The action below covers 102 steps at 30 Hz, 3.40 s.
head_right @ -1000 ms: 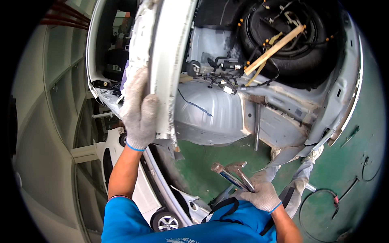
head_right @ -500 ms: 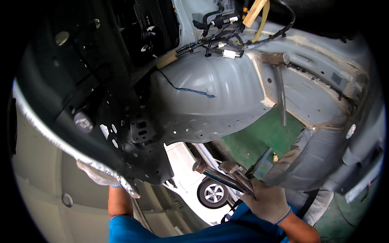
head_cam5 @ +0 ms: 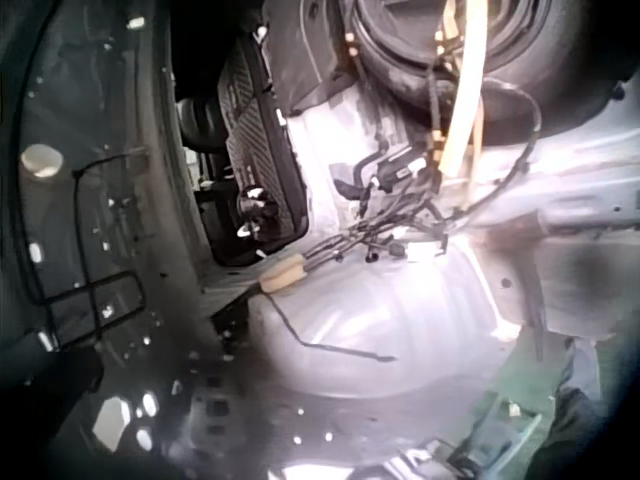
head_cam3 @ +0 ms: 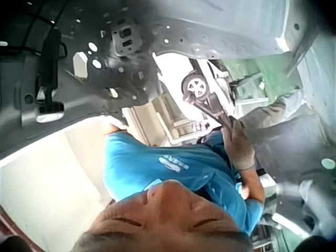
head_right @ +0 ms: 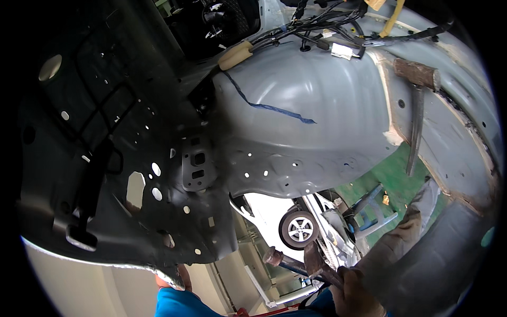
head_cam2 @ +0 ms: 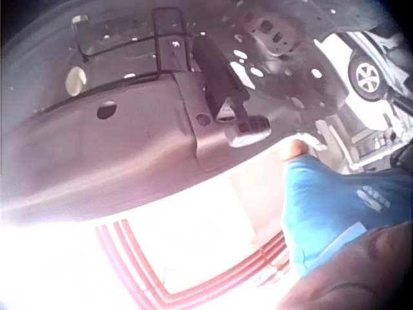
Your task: The person removes a metal panel from the front of a white car using a hammer and pry bar, then uses an angle grinder to cut and smooth the front fender and wheel arch area. Another person works nearby on a separate panel.
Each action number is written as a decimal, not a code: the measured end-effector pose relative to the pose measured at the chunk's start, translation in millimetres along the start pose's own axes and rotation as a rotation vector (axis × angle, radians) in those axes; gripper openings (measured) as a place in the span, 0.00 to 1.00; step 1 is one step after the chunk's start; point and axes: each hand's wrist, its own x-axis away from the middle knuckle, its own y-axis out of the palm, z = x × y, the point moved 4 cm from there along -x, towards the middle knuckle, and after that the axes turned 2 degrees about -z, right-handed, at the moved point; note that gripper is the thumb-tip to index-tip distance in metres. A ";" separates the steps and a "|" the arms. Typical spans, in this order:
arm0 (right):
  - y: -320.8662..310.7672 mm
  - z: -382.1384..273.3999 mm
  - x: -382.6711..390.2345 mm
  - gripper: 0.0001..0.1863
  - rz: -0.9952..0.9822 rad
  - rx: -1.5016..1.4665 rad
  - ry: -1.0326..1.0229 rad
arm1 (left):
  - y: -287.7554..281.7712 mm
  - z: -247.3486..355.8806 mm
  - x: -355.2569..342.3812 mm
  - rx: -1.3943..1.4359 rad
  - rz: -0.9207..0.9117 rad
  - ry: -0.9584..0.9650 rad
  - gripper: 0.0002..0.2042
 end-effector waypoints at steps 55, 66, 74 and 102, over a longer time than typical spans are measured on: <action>9.4 6.0 -5.2 0.25 0.015 -0.300 -0.208 | -28.4 6.0 -5.7 -0.130 -0.005 -0.063 0.30; 9.8 9.3 -2.8 0.24 -0.006 -0.248 -0.234 | -27.5 3.3 2.6 -0.143 -0.006 -0.087 0.29; -0.1 -2.7 -0.3 0.24 0.040 -0.256 -0.143 | -26.5 -0.5 5.5 -0.124 -0.010 -0.094 0.29; -7.0 -10.7 12.6 0.21 0.438 0.300 -0.282 | -26.4 -17.2 6.6 0.012 0.056 0.010 0.29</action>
